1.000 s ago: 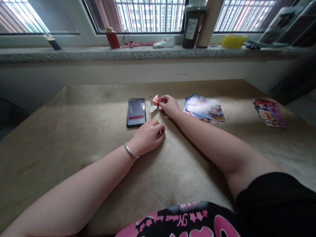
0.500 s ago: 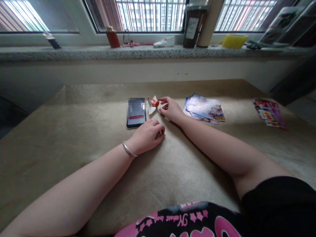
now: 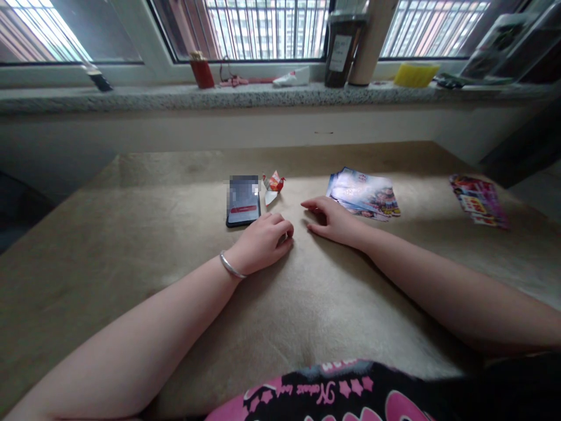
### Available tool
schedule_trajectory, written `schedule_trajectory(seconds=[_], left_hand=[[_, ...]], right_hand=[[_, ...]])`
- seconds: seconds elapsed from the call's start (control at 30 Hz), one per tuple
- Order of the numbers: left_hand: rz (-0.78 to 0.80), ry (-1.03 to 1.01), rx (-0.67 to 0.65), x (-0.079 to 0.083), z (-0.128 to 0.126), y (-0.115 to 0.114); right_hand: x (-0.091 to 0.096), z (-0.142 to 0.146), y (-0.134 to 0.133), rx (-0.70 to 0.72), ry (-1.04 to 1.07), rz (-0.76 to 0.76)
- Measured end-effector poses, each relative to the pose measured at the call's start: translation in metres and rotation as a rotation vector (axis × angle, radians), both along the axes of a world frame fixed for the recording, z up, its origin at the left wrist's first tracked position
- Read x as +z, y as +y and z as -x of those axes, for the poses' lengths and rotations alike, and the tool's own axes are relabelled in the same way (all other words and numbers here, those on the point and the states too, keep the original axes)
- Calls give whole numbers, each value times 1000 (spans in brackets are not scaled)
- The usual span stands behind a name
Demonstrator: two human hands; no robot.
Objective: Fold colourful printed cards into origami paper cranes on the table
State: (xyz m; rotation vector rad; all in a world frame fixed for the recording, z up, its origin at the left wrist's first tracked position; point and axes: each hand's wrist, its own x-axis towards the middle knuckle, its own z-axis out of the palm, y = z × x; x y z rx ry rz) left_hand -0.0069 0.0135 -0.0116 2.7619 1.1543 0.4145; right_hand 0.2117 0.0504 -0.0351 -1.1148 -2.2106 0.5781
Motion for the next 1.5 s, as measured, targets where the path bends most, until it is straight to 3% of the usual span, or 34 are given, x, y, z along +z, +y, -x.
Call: schedule_trajectory(seconds=[0.13,0.33,0.5,0.7,1.1,1.3,1.5], left_hand=[[2,-3,-6,0,-1,0],[17,0,-1,-3,0,1],[12,-3,-6,-3,0,1],[10,6,-32,-1,1,1],[19,-4,-24,-3,0,3],[11,-5,-25,-2,1,1],[-13,-15,-42,-2,2,1]], right_hand=[[14,-24,-6,82,-31,-38],[14,-56,11,-298,-255,-261],[8,-58,13,-434,-528,-265],[16,-49,6,-530,-713,-231],[20,-46,1,-489,-906,-205],[23,-43,-2,-477,-885,-233],[30,-31,-17,-309,-849,-328]])
